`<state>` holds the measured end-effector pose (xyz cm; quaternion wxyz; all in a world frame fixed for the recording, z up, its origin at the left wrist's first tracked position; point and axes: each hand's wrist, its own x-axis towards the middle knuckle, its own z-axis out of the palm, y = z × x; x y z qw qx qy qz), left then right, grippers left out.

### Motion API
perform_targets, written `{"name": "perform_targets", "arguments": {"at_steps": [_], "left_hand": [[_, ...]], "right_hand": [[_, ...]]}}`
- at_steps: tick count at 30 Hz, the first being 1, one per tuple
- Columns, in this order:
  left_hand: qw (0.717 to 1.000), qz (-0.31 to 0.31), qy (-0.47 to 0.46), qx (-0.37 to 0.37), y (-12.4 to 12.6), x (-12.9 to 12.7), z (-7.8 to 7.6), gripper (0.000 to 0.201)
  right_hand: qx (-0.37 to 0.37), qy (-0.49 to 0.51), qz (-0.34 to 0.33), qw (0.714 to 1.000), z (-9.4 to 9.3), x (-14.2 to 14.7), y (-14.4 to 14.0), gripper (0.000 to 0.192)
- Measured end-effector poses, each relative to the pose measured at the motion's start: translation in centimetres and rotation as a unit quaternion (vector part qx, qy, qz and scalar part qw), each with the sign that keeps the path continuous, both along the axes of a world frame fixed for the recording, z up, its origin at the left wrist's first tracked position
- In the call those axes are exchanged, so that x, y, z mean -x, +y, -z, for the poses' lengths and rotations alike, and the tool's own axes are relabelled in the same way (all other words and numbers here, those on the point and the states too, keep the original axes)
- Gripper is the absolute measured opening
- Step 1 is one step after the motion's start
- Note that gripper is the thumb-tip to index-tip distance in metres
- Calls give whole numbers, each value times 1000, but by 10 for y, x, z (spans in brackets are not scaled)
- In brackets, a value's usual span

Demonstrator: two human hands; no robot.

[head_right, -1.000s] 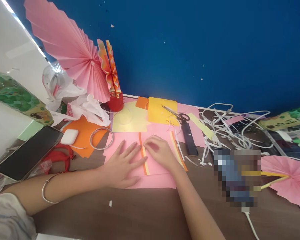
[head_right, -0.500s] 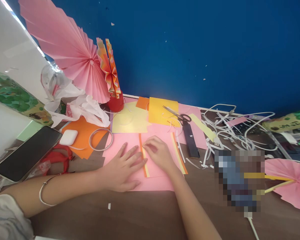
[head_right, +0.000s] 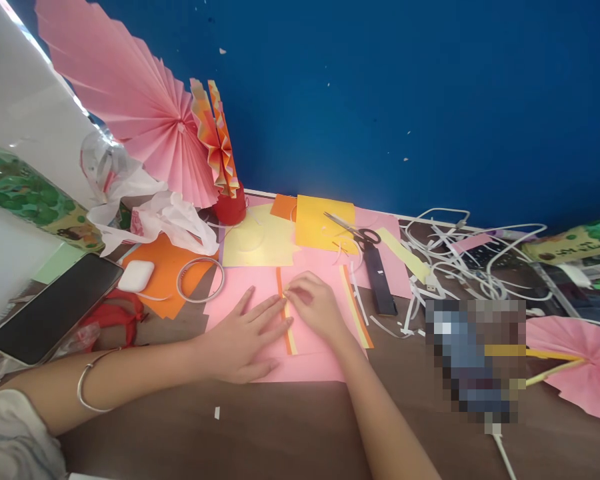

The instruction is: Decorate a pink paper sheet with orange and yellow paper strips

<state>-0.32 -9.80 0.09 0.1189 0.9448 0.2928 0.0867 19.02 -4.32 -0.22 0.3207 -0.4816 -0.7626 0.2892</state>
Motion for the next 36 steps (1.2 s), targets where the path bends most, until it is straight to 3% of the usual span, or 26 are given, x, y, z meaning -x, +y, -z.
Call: {"name": "perform_targets", "arguments": {"at_steps": [10, 19, 36], "left_hand": [[1000, 5, -8, -1, 0, 1, -4, 63], [999, 9, -13, 52, -1, -1, -6, 68], [998, 9, -7, 56, -1, -1, -5, 68]], "right_hand": [[4, -5, 18, 1000, -3, 4, -1, 10], [12, 6, 19, 1000, 0, 4, -1, 8], [3, -5, 32, 999, 3, 5, 0, 5]]}}
